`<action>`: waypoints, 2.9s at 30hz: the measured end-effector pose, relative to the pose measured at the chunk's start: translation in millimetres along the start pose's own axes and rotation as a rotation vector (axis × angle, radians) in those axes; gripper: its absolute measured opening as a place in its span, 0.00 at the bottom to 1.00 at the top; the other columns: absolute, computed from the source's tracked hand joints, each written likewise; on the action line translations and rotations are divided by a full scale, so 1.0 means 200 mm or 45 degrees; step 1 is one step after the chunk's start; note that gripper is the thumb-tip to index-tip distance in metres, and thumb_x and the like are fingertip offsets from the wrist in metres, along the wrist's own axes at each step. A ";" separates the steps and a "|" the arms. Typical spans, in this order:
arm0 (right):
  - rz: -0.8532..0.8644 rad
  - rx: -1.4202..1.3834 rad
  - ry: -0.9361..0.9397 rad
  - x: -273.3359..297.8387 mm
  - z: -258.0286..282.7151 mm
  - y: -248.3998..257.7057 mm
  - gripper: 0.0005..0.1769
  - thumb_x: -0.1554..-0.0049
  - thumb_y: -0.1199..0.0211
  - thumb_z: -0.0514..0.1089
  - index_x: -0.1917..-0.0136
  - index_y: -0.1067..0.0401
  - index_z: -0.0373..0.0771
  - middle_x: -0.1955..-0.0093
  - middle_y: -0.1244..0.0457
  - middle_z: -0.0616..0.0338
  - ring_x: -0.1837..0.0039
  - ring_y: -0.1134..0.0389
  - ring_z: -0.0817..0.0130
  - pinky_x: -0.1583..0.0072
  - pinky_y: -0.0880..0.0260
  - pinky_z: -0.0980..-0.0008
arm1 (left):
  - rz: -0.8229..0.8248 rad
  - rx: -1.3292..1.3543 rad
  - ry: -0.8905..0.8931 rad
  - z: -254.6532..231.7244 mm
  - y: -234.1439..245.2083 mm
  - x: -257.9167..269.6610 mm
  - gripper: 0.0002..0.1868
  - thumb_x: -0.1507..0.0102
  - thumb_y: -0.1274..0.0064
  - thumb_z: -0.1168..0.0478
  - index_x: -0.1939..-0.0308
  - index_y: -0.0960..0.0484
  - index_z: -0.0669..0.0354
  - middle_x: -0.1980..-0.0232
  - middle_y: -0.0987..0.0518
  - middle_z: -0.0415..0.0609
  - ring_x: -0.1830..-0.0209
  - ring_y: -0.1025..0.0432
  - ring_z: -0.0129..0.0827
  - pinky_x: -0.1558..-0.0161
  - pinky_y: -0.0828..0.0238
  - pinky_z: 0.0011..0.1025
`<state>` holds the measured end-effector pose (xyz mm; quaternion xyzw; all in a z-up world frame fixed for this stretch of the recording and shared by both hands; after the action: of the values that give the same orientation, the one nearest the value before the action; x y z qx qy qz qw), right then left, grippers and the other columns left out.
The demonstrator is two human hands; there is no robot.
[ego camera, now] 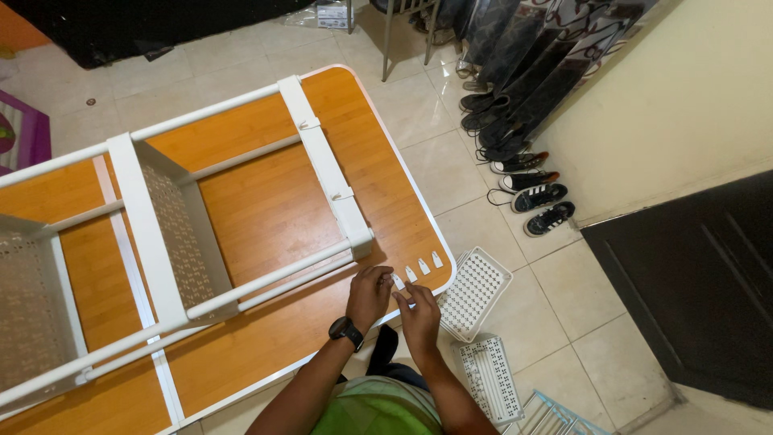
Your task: The person assembles a white plastic shoe rack by placing small black feet into trays, stacking the trays, and attaching white plastic clips to the frame. The person works at a wooden table in a room with a pink storage unit and a mop nearby.
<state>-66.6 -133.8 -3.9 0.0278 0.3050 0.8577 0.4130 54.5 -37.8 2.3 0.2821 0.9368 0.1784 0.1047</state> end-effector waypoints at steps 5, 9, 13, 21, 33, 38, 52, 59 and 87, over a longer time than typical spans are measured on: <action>-0.135 0.009 0.154 0.04 0.17 0.11 0.13 0.47 0.27 0.40 0.50 0.21 0.32 0.53 0.30 0.54 0.56 0.29 0.64 0.53 0.28 0.68 | 0.024 -0.126 -0.145 -0.20 0.10 0.08 0.07 0.38 0.45 0.68 0.57 0.18 0.65 0.60 0.18 0.57 0.58 0.27 0.53 0.53 0.30 0.45; -0.159 -0.083 0.071 -0.04 0.33 0.18 0.11 0.46 0.29 0.37 0.49 0.21 0.33 0.54 0.30 0.54 0.57 0.30 0.66 0.55 0.28 0.70 | 0.083 -0.116 -0.273 -0.46 0.26 0.15 0.06 0.37 0.46 0.68 0.57 0.17 0.65 0.59 0.18 0.56 0.57 0.27 0.52 0.52 0.30 0.44; -0.208 -0.151 0.264 -0.19 0.61 0.26 0.11 0.43 0.31 0.36 0.47 0.22 0.32 0.52 0.31 0.53 0.53 0.30 0.66 0.52 0.28 0.71 | -0.145 -0.155 -0.434 -0.71 0.49 0.14 0.07 0.37 0.44 0.67 0.56 0.18 0.66 0.56 0.18 0.56 0.53 0.26 0.51 0.50 0.30 0.42; -0.068 -0.355 0.261 -0.58 0.88 0.15 0.14 0.41 0.33 0.38 0.42 0.23 0.32 0.52 0.31 0.54 0.55 0.33 0.70 0.52 0.31 0.73 | -0.373 -0.389 -0.466 -0.87 0.78 -0.19 0.17 0.37 0.40 0.63 0.46 0.21 0.66 0.48 0.22 0.59 0.47 0.30 0.53 0.45 0.33 0.44; 0.504 -0.912 -0.390 -0.90 0.53 -0.48 0.17 0.41 0.32 0.47 0.51 0.24 0.27 0.62 0.32 0.58 0.60 0.34 0.75 0.56 0.35 0.75 | -0.216 -0.397 -0.369 -0.68 0.78 -0.47 0.30 0.45 0.32 0.59 0.41 0.21 0.66 0.37 0.26 0.58 0.35 0.32 0.52 0.37 0.33 0.42; 0.457 -0.875 -0.428 -0.87 0.51 -0.51 0.18 0.40 0.34 0.47 0.54 0.24 0.26 0.63 0.32 0.57 0.61 0.35 0.74 0.57 0.35 0.74 | -0.190 -0.383 -0.305 -0.63 0.76 -0.48 0.30 0.44 0.32 0.61 0.40 0.21 0.67 0.36 0.26 0.57 0.34 0.33 0.51 0.36 0.33 0.41; 0.246 -0.562 -0.296 -0.86 0.60 -0.43 0.19 0.39 0.37 0.50 0.59 0.24 0.29 0.68 0.32 0.57 0.66 0.34 0.75 0.62 0.35 0.71 | -0.219 -0.359 -0.300 -0.60 0.75 -0.46 0.30 0.42 0.34 0.59 0.38 0.22 0.65 0.33 0.27 0.56 0.31 0.34 0.49 0.35 0.34 0.41; 0.225 -0.496 -0.293 -0.86 0.59 -0.42 0.20 0.38 0.38 0.50 0.59 0.25 0.29 0.69 0.32 0.56 0.66 0.34 0.73 0.62 0.35 0.71 | -0.211 -0.370 -0.283 -0.61 0.75 -0.46 0.30 0.41 0.35 0.57 0.37 0.23 0.66 0.33 0.27 0.56 0.32 0.34 0.49 0.35 0.34 0.40; 0.067 -0.697 -0.128 -0.81 0.73 -0.23 0.14 0.36 0.39 0.47 0.49 0.26 0.32 0.61 0.35 0.62 0.59 0.37 0.78 0.58 0.35 0.75 | -0.421 -0.437 -0.494 -0.85 0.76 -0.44 0.06 0.38 0.40 0.64 0.58 0.14 0.60 0.62 0.17 0.50 0.58 0.25 0.45 0.47 0.34 0.43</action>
<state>114.8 -156.9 123.1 -0.0343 0.0402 0.9161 0.3975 151.4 -16.6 226.4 0.1329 0.8888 0.2573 0.3553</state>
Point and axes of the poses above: each hand's wrist, its own x-axis away from the middle knuckle, its own y-axis out of the back of the hand, z = x × y, the point moved 7 cm from there along -x, towards the middle knuckle
